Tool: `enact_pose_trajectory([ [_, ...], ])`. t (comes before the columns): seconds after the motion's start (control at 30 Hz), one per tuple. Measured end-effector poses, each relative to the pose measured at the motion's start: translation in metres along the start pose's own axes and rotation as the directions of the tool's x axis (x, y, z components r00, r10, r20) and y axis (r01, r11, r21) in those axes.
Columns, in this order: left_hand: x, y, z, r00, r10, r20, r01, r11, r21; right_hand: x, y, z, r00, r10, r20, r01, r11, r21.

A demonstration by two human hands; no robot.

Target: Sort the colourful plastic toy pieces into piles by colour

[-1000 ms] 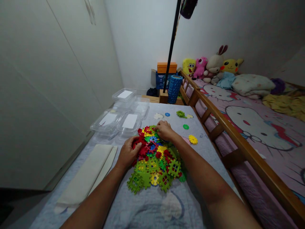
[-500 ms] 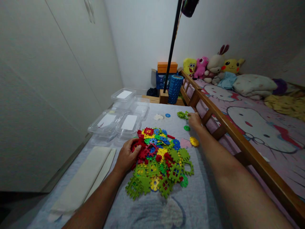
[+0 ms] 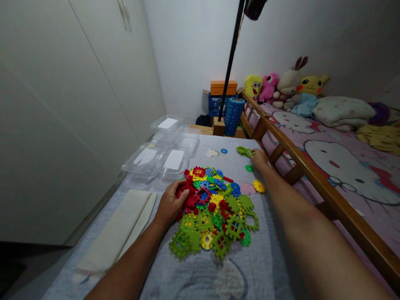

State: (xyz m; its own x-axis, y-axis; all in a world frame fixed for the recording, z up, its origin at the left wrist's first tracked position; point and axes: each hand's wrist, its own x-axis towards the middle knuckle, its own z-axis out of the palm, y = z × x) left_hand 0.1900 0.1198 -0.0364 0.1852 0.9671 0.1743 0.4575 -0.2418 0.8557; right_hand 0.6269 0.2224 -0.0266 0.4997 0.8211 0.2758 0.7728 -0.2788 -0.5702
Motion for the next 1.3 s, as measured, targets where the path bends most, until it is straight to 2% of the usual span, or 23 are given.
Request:
enact_pose_trajectory([
  [0.13, 0.000, -0.002, 0.001, 1.000, -0.001, -0.011, 0.001, 1.000, 0.000, -0.014, -0.016, -0.012, 0.998, -0.013, -0.068, 0.015, 1.000, 0.027],
  [0.2, 0.001, -0.002, 0.002, 1.000, 0.001, -0.007, -0.001, 1.000, 0.005, -0.025, -0.032, -0.016, 0.996, -0.080, -0.028, 0.081, 0.995, 0.056],
  [0.23, 0.001, -0.003, 0.002, 1.000, 0.003, -0.004, -0.003, 1.000, 0.006, -0.032, -0.041, -0.016, 0.992, -0.124, 0.038, 0.121, 0.989, 0.083],
  [0.3, 0.001, -0.003, 0.002, 1.000, 0.002, -0.003, -0.002, 1.000, 0.006, -0.048, -0.061, -0.012, 0.944, -0.235, 0.231, 0.199, 0.966, 0.165],
  [0.37, 0.002, -0.002, 0.002, 1.000, -0.002, -0.002, 0.002, 1.000, 0.006, -0.067, -0.081, -0.004, 0.846, -0.352, 0.400, 0.272, 0.931, 0.244],
  [0.43, 0.001, 0.000, 0.002, 1.000, -0.004, -0.004, 0.004, 1.000, 0.003, -0.085, -0.100, 0.006, 0.787, -0.418, 0.454, 0.330, 0.907, 0.263],
  [0.57, 0.001, 0.002, 0.001, 1.000, -0.010, -0.017, 0.009, 1.000, -0.011, -0.107, -0.126, 0.026, 0.760, -0.443, 0.476, 0.395, 0.896, 0.203],
  [0.7, 0.000, 0.001, 0.000, 1.000, -0.001, -0.026, 0.001, 1.000, -0.015, -0.110, -0.132, 0.030, 0.751, -0.464, 0.470, 0.435, 0.883, 0.177],
  [0.83, 0.001, -0.001, 0.001, 1.000, 0.002, -0.024, -0.002, 1.000, 0.001, -0.107, -0.123, 0.018, 0.793, -0.430, 0.432, 0.335, 0.900, 0.280],
  [0.97, 0.002, -0.003, 0.002, 1.000, -0.001, -0.008, 0.001, 1.000, -0.004, -0.104, -0.109, 0.002, 0.851, -0.302, 0.429, 0.085, 0.886, 0.456],
  [1.1, 0.001, -0.004, 0.001, 1.000, -0.001, -0.005, 0.001, 1.000, -0.007, -0.099, -0.089, -0.012, 0.879, -0.171, 0.445, -0.160, 0.774, 0.613],
  [1.2, 0.001, -0.002, 0.001, 1.000, -0.001, -0.003, 0.001, 1.000, -0.004, -0.090, -0.070, -0.019, 0.911, -0.062, 0.407, -0.260, 0.681, 0.684],
  [1.3, 0.001, -0.001, 0.001, 1.000, -0.003, 0.002, 0.003, 1.000, 0.000, -0.072, -0.051, -0.024, 0.935, 0.125, 0.331, -0.341, 0.567, 0.750],
])
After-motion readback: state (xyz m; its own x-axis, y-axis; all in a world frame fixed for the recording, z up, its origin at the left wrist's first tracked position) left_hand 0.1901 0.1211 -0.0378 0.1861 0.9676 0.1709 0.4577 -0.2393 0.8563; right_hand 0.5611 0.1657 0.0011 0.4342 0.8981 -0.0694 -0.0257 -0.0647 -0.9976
